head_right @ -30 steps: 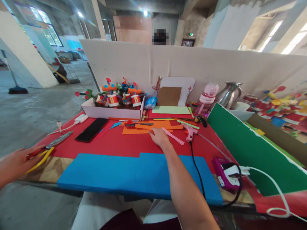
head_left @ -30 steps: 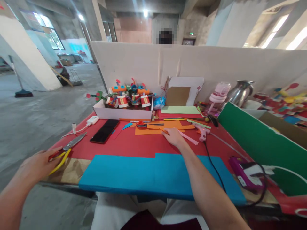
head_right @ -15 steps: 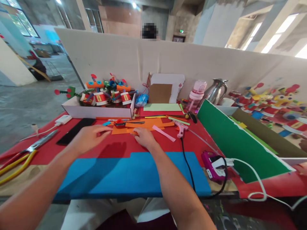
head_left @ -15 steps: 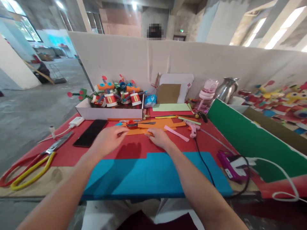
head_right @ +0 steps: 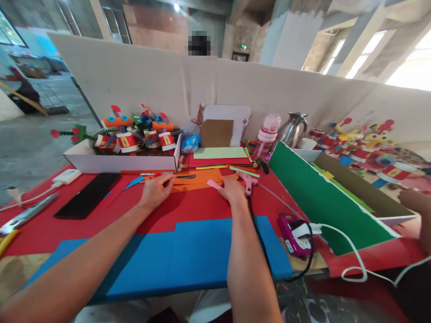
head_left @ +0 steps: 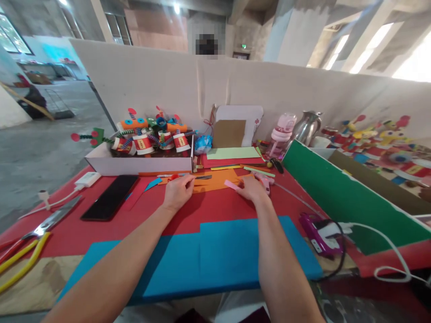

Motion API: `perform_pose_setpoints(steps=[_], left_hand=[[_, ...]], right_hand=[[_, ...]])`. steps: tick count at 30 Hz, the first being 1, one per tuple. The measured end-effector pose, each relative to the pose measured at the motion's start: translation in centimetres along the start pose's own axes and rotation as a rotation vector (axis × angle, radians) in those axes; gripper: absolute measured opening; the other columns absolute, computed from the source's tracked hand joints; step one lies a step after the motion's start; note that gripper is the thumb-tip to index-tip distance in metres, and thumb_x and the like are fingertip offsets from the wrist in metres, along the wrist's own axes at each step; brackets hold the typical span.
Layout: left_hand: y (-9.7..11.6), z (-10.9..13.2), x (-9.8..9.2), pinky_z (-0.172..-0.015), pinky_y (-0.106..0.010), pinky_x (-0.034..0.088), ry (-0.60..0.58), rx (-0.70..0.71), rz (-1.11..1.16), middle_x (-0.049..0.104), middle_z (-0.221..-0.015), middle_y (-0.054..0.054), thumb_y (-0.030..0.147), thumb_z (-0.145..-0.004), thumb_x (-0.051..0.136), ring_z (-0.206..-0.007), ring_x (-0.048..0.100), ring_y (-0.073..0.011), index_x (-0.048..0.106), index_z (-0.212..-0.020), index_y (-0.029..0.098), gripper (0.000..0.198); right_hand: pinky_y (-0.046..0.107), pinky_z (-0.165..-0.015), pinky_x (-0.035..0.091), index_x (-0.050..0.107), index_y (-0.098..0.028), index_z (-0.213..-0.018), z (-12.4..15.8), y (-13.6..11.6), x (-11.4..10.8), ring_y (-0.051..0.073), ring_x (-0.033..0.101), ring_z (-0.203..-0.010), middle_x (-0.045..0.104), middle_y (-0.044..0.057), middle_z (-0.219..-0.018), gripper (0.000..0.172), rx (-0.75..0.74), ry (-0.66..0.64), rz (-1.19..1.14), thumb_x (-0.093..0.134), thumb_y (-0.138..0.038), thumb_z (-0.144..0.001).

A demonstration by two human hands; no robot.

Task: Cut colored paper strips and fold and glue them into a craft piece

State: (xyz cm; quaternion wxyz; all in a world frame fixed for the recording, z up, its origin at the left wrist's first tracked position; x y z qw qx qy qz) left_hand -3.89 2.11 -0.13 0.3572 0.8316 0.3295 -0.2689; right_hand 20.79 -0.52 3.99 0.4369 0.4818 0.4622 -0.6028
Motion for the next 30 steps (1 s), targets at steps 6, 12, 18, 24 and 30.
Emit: perform_pose_setpoints(steps=[6, 12, 18, 24, 30], left_hand=[[-0.2, -0.3, 0.4, -0.072, -0.026, 0.05, -0.111, -0.025, 0.051, 0.075, -0.092, -0.003, 0.026, -0.083, 0.047, -0.083, 0.068, -0.0186, 0.07, -0.091, 0.022, 0.025], [-0.1, -0.5, 0.2, -0.071, -0.029, 0.048, -0.165, -0.065, 0.134, 0.074, -0.086, -0.006, 0.026, -0.081, 0.049, -0.078, 0.067, -0.0213, 0.071, -0.087, 0.021, 0.023], [0.8, -0.8, 0.3, -0.047, -0.023, 0.041, -0.253, -0.365, 0.708, 0.063, -0.057, -0.001, 0.043, -0.08, 0.053, -0.049, 0.056, -0.0141, 0.068, -0.081, 0.018, 0.029], [1.5, -0.7, 0.5, -0.043, -0.02, 0.037, -0.344, -0.479, 1.071, 0.06, -0.06, -0.001, 0.056, -0.071, 0.063, -0.047, 0.049, -0.0085, 0.064, -0.069, 0.014, 0.042], [1.0, -0.5, 0.9, -0.045, -0.021, 0.036, -0.329, -0.551, 1.157, 0.054, -0.052, 0.002, 0.046, -0.067, 0.07, -0.045, 0.045, -0.0073, 0.063, -0.066, 0.014, 0.033]], right_hand=[[0.027, -0.071, 0.041, 0.062, -0.016, -0.106, 0.0, -0.6, 0.7, 0.025, 0.062, -0.099, 0.067, 0.013, -0.11, 0.031, 0.018, -0.084, -0.016, 0.055, -0.021, -0.076], [0.028, -0.063, 0.038, 0.064, -0.016, -0.082, -0.4, -0.4, 0.8, 0.021, 0.061, -0.077, 0.068, 0.008, -0.082, 0.013, -0.017, 0.026, -0.144, 0.055, -0.015, -0.072], [0.026, -0.062, 0.04, 0.058, -0.017, -0.074, -0.6, -2.9, 1.4, 0.013, 0.052, -0.064, 0.057, -0.002, -0.066, 0.022, -0.222, 0.096, -1.166, 0.066, -0.036, -0.066], [0.023, -0.053, 0.037, 0.053, -0.018, -0.068, 0.6, -7.4, 3.7, 0.009, 0.046, -0.054, 0.051, -0.006, -0.057, 0.035, -0.207, -0.179, -1.463, 0.077, -0.042, -0.056], [0.02, -0.047, 0.03, 0.05, -0.019, -0.07, 0.7, -8.0, 4.7, 0.006, 0.039, -0.048, 0.047, -0.008, -0.053, 0.036, -0.201, -0.262, -1.455, 0.076, -0.04, -0.057]])
Point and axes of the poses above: each hand's wrist, its own z-axis away from the middle knuckle, its own x-axis out of the palm, y = z × x, the point moved 2 cm from there along -z, towards the middle knuckle
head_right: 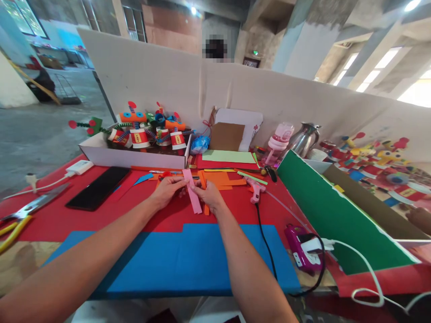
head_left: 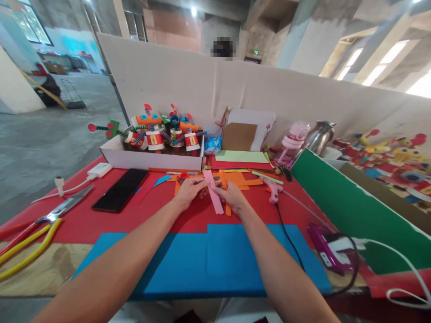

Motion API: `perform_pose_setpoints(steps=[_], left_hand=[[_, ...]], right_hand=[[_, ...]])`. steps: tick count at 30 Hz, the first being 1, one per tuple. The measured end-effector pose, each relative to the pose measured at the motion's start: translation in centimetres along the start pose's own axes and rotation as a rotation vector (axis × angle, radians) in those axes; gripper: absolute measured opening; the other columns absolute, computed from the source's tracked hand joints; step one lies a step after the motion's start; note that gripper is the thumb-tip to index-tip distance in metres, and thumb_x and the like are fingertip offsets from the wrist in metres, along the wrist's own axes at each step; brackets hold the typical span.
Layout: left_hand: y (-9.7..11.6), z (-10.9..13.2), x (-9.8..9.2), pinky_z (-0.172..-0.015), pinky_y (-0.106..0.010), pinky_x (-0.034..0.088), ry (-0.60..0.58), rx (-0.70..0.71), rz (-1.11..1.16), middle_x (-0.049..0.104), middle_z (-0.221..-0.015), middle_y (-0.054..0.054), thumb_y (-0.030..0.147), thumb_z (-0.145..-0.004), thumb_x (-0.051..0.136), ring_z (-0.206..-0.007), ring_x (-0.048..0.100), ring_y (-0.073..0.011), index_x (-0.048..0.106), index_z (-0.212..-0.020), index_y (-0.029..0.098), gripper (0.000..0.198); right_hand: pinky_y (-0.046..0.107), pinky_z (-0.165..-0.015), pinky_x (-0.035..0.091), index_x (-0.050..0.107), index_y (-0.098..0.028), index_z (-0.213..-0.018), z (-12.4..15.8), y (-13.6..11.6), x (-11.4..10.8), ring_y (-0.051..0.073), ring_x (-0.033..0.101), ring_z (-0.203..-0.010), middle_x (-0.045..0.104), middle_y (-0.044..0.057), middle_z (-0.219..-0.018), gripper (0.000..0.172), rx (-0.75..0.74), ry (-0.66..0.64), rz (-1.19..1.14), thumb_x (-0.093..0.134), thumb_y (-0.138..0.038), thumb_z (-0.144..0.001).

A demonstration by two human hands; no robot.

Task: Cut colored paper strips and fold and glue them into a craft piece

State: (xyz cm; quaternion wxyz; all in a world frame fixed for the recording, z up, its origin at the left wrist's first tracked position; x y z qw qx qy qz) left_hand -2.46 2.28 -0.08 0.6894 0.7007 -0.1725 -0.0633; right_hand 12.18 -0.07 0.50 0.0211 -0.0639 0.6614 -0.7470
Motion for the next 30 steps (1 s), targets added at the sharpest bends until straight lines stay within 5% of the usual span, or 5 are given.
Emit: perform_pose_setpoints(steps=[11, 17, 20, 24, 30], left_hand=[[1.8, -0.4, -2.5, -0.038, -0.02, 0.03, 0.479, 0.199, 0.064, 0.048, -0.043, 0.005, 0.039, -0.065, 0.064, -0.038, 0.04, -0.0063, 0.062, -0.065, 0.015, 0.024], [2.2, -0.6, -3.8, -0.036, -0.02, 0.028, 0.587, 0.243, 0.036, 0.046, -0.041, 0.005, 0.036, -0.065, 0.061, -0.035, 0.039, -0.0061, 0.054, -0.055, 0.018, 0.022], [2.1, -0.6, -3.6, -0.035, -0.02, 0.027, 0.562, 0.225, 0.052, 0.046, -0.04, 0.005, 0.035, -0.064, 0.062, -0.034, 0.038, -0.0059, 0.054, -0.053, 0.017, 0.022], [2.2, -0.4, -3.0, -0.036, -0.019, 0.029, 0.473, 0.17, 0.087, 0.049, -0.044, 0.004, 0.034, -0.062, 0.065, -0.037, 0.04, -0.006, 0.054, -0.055, 0.017, 0.022], [1.6, 0.3, -1.7, -0.034, -0.018, 0.03, 0.016, -0.154, 0.134, 0.047, -0.044, 0.005, 0.034, -0.06, 0.072, -0.036, 0.04, -0.0059, 0.053, -0.058, 0.016, 0.027]], right_hand=[[0.028, -0.082, 0.048, 0.054, -0.021, -0.114, -3.3, 1.6, -1.2, 0.015, 0.058, -0.099, 0.063, 0.007, -0.108, 0.034, -0.209, 0.258, 0.242, 0.053, -0.03, -0.082], [0.025, -0.057, 0.046, 0.06, -0.018, -0.071, -1.9, 0.5, -3.5, 0.013, 0.056, -0.058, 0.062, 0.002, -0.063, 0.017, -0.167, 0.245, 0.695, 0.051, -0.027, -0.081], [0.023, -0.042, 0.039, 0.055, -0.018, -0.061, -1.5, 1.2, -2.9, 0.01, 0.047, -0.041, 0.053, -0.001, -0.05, 0.021, 0.014, 0.162, 0.577, 0.057, -0.028, -0.079], [0.019, -0.038, 0.037, 0.059, -0.019, -0.069, -1.6, 1.6, -1.4, 0.007, 0.046, -0.041, 0.056, -0.002, -0.058, 0.018, 0.0, 0.104, 0.287, 0.061, -0.034, -0.079], [0.017, -0.038, 0.03, 0.061, -0.019, -0.075, -0.7, 0.1, -0.4, 0.004, 0.039, -0.042, 0.053, -0.005, -0.06, 0.035, -0.128, 0.074, 0.091, 0.057, -0.053, -0.078]])
Point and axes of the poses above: each hand's wrist, its own z-axis away from the middle knuckle, its own x-axis out of the palm, y = z × x, the point moved 2 cm from there along -z, towards the middle knuckle
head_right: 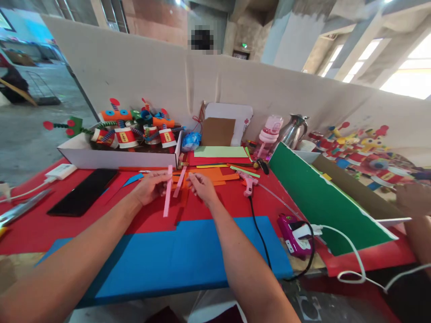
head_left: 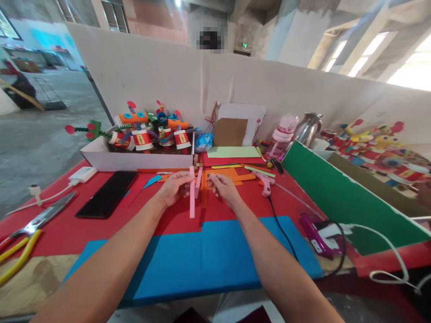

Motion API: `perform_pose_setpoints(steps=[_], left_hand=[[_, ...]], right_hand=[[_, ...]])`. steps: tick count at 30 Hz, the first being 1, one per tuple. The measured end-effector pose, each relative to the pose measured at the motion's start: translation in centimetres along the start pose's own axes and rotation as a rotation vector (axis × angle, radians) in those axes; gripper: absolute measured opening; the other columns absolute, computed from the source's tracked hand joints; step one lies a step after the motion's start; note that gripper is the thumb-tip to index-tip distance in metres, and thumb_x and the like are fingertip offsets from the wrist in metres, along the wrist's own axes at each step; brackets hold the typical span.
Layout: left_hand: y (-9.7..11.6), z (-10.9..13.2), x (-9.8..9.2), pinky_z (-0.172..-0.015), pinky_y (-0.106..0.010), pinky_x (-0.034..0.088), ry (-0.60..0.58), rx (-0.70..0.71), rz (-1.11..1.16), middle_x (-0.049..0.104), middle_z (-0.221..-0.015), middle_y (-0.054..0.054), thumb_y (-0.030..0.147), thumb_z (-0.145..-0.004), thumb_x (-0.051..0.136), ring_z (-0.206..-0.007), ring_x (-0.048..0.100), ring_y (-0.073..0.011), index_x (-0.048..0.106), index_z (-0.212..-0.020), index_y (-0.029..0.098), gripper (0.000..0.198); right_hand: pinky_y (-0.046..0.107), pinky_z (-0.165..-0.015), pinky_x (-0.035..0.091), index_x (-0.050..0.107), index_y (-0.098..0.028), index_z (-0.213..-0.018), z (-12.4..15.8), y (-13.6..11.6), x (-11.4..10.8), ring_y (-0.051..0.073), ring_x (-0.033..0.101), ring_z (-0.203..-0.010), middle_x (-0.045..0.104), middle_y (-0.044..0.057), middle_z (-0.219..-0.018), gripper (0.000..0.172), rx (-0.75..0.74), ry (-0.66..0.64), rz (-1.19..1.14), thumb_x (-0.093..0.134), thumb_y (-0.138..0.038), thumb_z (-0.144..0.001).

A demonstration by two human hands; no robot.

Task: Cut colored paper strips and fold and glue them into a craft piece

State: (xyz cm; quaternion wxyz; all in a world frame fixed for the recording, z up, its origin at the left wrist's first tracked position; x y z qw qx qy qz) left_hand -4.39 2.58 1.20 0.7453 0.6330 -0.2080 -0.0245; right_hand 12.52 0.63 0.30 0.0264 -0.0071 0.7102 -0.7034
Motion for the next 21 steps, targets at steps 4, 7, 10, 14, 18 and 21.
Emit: perform_pose_setpoints(steps=[4, 7, 10, 14, 18, 21], left_hand=[[-0.5, 0.7, 0.8, -0.033, -0.018, 0.028, -0.229, -0.103, -0.214, 0.046, -0.041, 0.004, 0.039, -0.065, 0.073, -0.032, 0.038, -0.0056, 0.055, -0.056, 0.015, 0.031], [-0.6, 1.0, 1.0, -0.033, -0.019, 0.027, -0.295, -0.129, -0.306, 0.048, -0.041, 0.004, 0.043, -0.068, 0.071, -0.031, 0.038, -0.0053, 0.056, -0.055, 0.015, 0.034], [-0.5, 1.0, 1.1, -0.034, -0.018, 0.027, -0.323, -0.13, -0.32, 0.056, -0.048, 0.001, 0.045, -0.071, 0.069, -0.032, 0.04, -0.0053, 0.06, -0.061, 0.015, 0.033], [-0.5, 1.1, 1.3, -0.035, -0.019, 0.029, -0.355, -0.153, -0.339, 0.061, -0.05, -0.002, 0.046, -0.072, 0.068, -0.033, 0.043, -0.0061, 0.061, -0.063, 0.014, 0.034], [-0.6, 1.1, 1.2, -0.035, -0.019, 0.03, -0.346, -0.16, -0.335, 0.058, -0.048, -0.001, 0.047, -0.069, 0.07, -0.033, 0.042, -0.0064, 0.06, -0.06, 0.014, 0.036], [-0.7, 1.0, 1.1, -0.035, -0.019, 0.029, -0.342, -0.161, -0.347, 0.054, -0.046, 0.0, 0.045, -0.07, 0.069, -0.033, 0.041, -0.0064, 0.059, -0.059, 0.014, 0.035]], right_hand=[[0.018, -0.04, 0.032, 0.058, -0.019, -0.077, 0.7, -0.8, 0.8, 0.004, 0.038, -0.042, 0.051, -0.007, -0.057, 0.035, -0.052, -0.085, -0.126, 0.066, -0.052, -0.07], [0.018, -0.042, 0.033, 0.055, -0.019, -0.07, 0.7, -0.6, 1.0, 0.004, 0.039, -0.042, 0.049, -0.008, -0.053, 0.033, -0.064, -0.129, -0.113, 0.071, -0.047, -0.066], [0.019, -0.043, 0.036, 0.054, -0.019, -0.069, 0.5, -0.2, 0.9, 0.005, 0.042, -0.042, 0.051, -0.008, -0.052, 0.032, -0.064, -0.145, -0.105, 0.07, -0.046, -0.067], [0.019, -0.043, 0.037, 0.052, -0.019, -0.067, 0.3, 0.2, 0.8, 0.006, 0.044, -0.041, 0.052, -0.007, -0.05, 0.031, -0.067, -0.121, -0.08, 0.069, -0.046, -0.068], [0.018, -0.041, 0.036, 0.052, -0.019, -0.065, 0.2, 0.5, 0.7, 0.005, 0.043, -0.039, 0.054, -0.007, -0.053, 0.031, -0.043, -0.084, -0.062, 0.067, -0.046, -0.069], [0.017, -0.04, 0.037, 0.053, -0.018, -0.065, 0.1, 0.5, 0.7, 0.004, 0.044, -0.039, 0.055, -0.006, -0.054, 0.031, -0.028, -0.079, -0.047, 0.066, -0.046, -0.07]])
Point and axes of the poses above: each hand's wrist, its own z-axis away from the middle knuckle, its own x-axis out of the palm, y = z × x, the point moved 2 cm from there along -z, towards the middle knuckle
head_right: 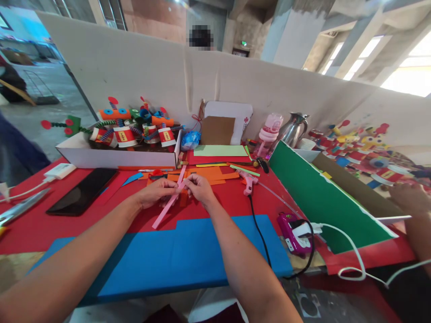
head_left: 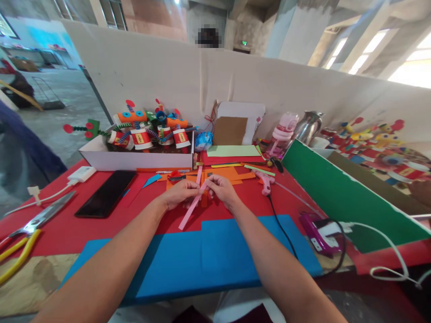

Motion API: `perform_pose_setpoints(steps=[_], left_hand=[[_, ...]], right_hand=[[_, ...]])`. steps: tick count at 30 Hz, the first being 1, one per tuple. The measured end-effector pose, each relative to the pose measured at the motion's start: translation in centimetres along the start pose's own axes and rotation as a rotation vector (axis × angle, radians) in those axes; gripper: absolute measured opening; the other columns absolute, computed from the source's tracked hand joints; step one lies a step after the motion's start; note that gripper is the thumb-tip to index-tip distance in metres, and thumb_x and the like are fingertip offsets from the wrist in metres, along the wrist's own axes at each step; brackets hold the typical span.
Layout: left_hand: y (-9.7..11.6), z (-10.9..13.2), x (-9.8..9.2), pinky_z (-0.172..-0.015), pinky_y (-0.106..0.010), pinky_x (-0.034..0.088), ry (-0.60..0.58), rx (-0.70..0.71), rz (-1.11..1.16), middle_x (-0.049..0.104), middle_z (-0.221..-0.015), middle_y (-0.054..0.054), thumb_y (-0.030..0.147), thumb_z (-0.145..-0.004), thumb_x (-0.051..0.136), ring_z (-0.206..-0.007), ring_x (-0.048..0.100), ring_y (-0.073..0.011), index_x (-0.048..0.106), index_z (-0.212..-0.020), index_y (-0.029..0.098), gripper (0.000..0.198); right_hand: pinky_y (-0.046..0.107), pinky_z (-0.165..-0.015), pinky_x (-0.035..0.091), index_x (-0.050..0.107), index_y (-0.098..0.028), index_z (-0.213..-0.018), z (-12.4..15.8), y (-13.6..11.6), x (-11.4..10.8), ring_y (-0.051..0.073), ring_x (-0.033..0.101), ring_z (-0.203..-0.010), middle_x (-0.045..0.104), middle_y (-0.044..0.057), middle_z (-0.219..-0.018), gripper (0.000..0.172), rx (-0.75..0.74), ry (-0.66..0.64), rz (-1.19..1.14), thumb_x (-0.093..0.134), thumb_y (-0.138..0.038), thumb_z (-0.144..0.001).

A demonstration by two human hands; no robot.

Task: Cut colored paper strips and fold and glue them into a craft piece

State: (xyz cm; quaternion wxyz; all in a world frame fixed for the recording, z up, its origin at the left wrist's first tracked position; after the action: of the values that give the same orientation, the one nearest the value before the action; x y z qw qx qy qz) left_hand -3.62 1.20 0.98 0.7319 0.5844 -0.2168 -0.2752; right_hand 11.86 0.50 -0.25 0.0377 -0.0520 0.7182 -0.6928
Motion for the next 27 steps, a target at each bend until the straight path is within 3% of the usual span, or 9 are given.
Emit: perform_pose_setpoints(steps=[27], left_hand=[[-0.09, 0.04, -0.08, -0.036, -0.02, 0.027, -0.022, 0.037, -0.004, 0.054, -0.045, -0.001, 0.038, -0.068, 0.068, -0.034, 0.04, -0.0071, 0.06, -0.056, 0.014, 0.028]], right_hand=[[0.016, -0.036, 0.028, 0.049, -0.019, -0.065, 0.15, -0.27, 0.08, 0.005, 0.038, -0.036, 0.045, -0.008, -0.046, 0.021, 0.013, -0.004, 0.126, 0.055, -0.033, -0.081]])
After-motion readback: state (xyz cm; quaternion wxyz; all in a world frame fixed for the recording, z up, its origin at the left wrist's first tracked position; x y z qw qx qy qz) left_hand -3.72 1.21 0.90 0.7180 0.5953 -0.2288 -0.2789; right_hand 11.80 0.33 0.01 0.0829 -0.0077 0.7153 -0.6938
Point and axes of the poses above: each hand's wrist, its own z-axis away from the middle knuckle, its own x-axis out of the palm, y = z × x, the point moved 2 cm from there along -z, towards the middle knuckle
